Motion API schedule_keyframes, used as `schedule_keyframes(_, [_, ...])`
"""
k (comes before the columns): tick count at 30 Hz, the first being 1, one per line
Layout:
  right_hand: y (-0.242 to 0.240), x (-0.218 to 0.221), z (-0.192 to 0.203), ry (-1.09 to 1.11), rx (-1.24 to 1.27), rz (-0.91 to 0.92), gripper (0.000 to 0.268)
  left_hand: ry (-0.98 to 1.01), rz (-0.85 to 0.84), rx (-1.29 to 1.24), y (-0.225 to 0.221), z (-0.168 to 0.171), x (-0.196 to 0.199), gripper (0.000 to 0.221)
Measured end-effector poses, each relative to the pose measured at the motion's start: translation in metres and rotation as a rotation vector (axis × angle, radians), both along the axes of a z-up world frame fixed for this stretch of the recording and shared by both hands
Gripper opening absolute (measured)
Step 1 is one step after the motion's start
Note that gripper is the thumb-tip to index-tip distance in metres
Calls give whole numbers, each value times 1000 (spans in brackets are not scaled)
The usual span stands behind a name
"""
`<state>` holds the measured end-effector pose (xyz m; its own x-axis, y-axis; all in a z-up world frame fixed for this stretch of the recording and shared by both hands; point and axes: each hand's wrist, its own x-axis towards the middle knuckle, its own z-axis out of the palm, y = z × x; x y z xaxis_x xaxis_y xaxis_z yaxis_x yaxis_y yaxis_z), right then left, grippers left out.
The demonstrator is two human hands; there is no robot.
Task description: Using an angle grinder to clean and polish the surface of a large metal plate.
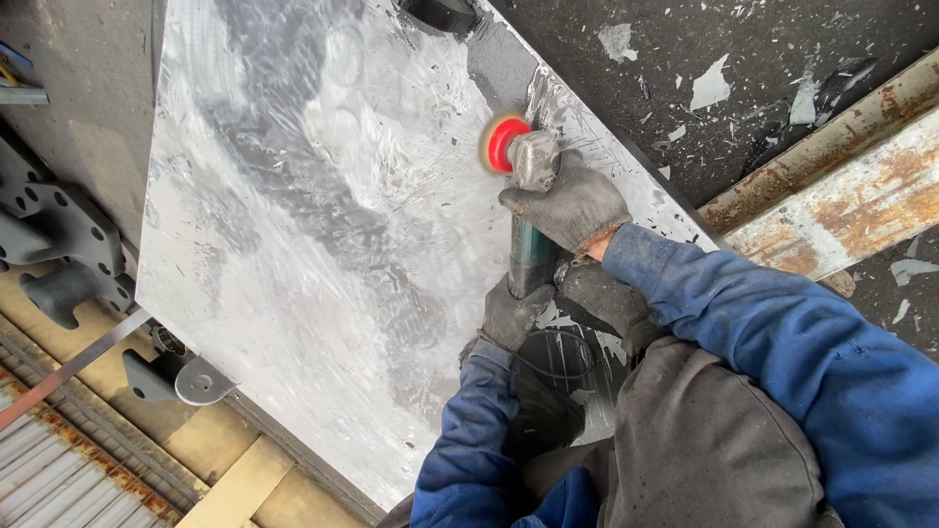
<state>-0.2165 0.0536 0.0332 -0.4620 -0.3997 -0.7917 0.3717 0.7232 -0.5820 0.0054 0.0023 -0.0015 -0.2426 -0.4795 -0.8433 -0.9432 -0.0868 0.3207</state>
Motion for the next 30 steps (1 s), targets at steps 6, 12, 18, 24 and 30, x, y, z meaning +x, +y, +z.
schedule_keyframes(6, [-1, -13, -19, 87, 32, -90, 90, 76, -72, 18, -18, 5, -38, 48])
schedule_keyframes(12, [-13, -10, 4, 27, 106, 36, 80, 62, 20, 40, -12, 5, -20, 48])
schedule_keyframes(18, [-5, 4, -1, -31, 47, 96, 88, -11, -12, 26, -13, -2, 9, 48])
schedule_keyframes(24, [-10, -16, -7, 5, 113, 26, 77, 40, -8, 49, -11, 8, -33, 49])
schedule_keyframes(30, [-8, -7, -15, 0, 123, 24, 80, 38, -23, 45, -17, 15, -32, 51])
